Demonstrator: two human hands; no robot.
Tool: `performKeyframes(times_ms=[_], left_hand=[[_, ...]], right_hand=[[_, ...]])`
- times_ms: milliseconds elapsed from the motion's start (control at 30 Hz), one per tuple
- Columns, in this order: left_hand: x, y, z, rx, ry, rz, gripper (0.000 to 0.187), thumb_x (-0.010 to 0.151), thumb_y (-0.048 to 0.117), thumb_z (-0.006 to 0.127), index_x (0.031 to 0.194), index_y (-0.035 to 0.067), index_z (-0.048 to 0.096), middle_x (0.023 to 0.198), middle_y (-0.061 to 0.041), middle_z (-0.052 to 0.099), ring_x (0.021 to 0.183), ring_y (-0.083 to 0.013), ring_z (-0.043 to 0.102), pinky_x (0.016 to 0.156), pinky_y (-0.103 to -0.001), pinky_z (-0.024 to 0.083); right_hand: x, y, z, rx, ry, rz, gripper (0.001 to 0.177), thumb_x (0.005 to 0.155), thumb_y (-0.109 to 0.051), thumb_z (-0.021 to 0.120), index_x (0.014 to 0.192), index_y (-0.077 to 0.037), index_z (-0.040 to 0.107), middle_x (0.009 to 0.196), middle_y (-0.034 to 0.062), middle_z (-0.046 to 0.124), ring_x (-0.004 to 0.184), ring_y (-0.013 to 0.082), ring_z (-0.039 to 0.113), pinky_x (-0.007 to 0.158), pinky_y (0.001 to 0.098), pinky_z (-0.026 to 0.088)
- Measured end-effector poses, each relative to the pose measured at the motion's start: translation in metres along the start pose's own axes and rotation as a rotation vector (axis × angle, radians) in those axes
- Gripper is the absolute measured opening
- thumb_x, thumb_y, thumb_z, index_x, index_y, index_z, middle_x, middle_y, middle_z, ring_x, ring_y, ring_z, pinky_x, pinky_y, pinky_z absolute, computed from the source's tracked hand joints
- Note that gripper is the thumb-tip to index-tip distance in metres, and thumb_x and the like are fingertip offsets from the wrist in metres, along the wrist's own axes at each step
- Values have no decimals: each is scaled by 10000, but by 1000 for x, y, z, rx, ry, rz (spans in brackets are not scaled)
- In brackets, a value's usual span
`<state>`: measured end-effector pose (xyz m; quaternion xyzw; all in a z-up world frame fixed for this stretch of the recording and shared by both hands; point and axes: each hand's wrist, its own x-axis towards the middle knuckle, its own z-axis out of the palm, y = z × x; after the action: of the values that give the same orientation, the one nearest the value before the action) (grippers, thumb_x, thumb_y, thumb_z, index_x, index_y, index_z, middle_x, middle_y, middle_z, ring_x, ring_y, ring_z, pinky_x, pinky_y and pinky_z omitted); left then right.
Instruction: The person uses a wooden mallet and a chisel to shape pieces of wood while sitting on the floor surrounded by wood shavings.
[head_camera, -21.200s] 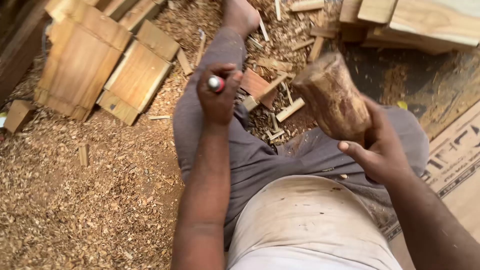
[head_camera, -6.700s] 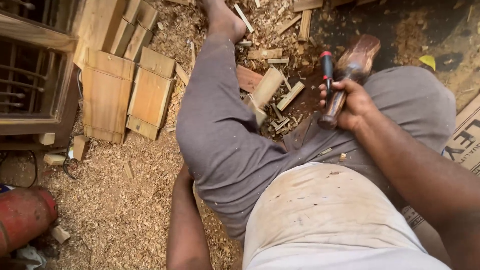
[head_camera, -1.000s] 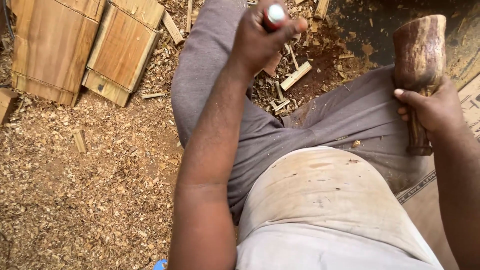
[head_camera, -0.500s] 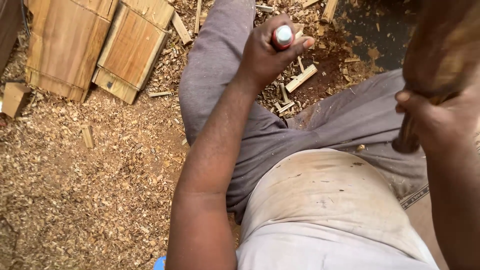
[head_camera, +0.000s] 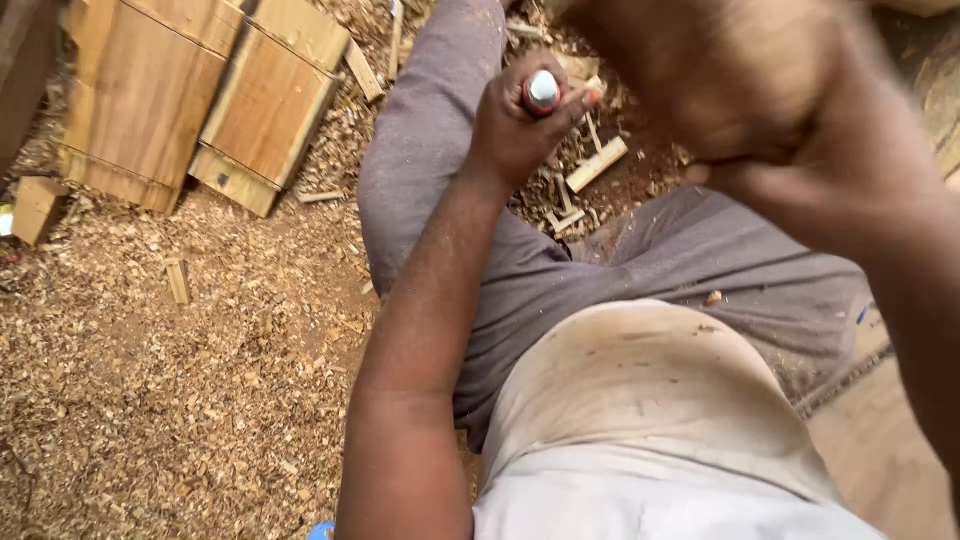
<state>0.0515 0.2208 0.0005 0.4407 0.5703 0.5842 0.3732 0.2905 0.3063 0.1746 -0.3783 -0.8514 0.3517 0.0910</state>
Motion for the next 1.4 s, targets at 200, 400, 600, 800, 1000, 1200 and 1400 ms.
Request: performKeyframes(times_ms=[200,400,600,800,1000,1200,1400], left_hand=[[-7,-18,6,57,-5,25,319,945,202,827,795,124,556,744,40,586,662,-63,586,563,-259,526],[-5,-19,7,94,-24,56,215,965,153,766,854,114,586,782,44,633,693,-51,612,576,-252,526],[-13,-12,7,73,-33,75,314,930,132,839,809,80,554,737,-4,598,653,-101,553,571,-270,470],[-10,-3,5,135,-28,241,235,925,139,815,844,67,607,795,-37,655,716,-127,615,621,-304,528],[-11,-9,9,157,-68,-11,326,927,203,834,764,89,576,695,12,635,620,-120,603,553,-285,518],[-15,-2,12,211,-52,187,253,909,191,835,862,54,628,758,-13,662,687,-121,612,592,-306,511],[-16,-5,11,244,-80,-13,318,893,236,868,781,51,636,661,-4,623,612,-132,580,550,-301,469]], right_hand=[[-5,-7,17,-212,115,-185,492,854,-238,843,1238,-34,612,1026,255,673,865,420,675,722,507,543],[11,-14,4,-280,57,-108,783,794,-346,853,1392,12,495,1014,240,693,907,411,711,773,495,583],[6,-14,25,-372,132,-174,567,891,-286,829,1348,-122,534,1048,220,716,908,366,725,781,453,615],[21,-14,-5,-384,-196,202,907,796,-436,916,1471,-60,441,1000,189,707,820,312,726,709,448,614],[5,5,33,-257,127,39,490,875,-346,885,1157,-84,582,966,193,700,822,344,690,718,483,575],[17,2,3,-427,-271,231,828,790,-414,892,1439,-72,507,1028,212,738,883,356,730,793,481,604],[10,-3,28,-403,-104,-143,401,1018,-342,741,1325,-128,599,1164,183,713,999,332,724,877,451,598]])
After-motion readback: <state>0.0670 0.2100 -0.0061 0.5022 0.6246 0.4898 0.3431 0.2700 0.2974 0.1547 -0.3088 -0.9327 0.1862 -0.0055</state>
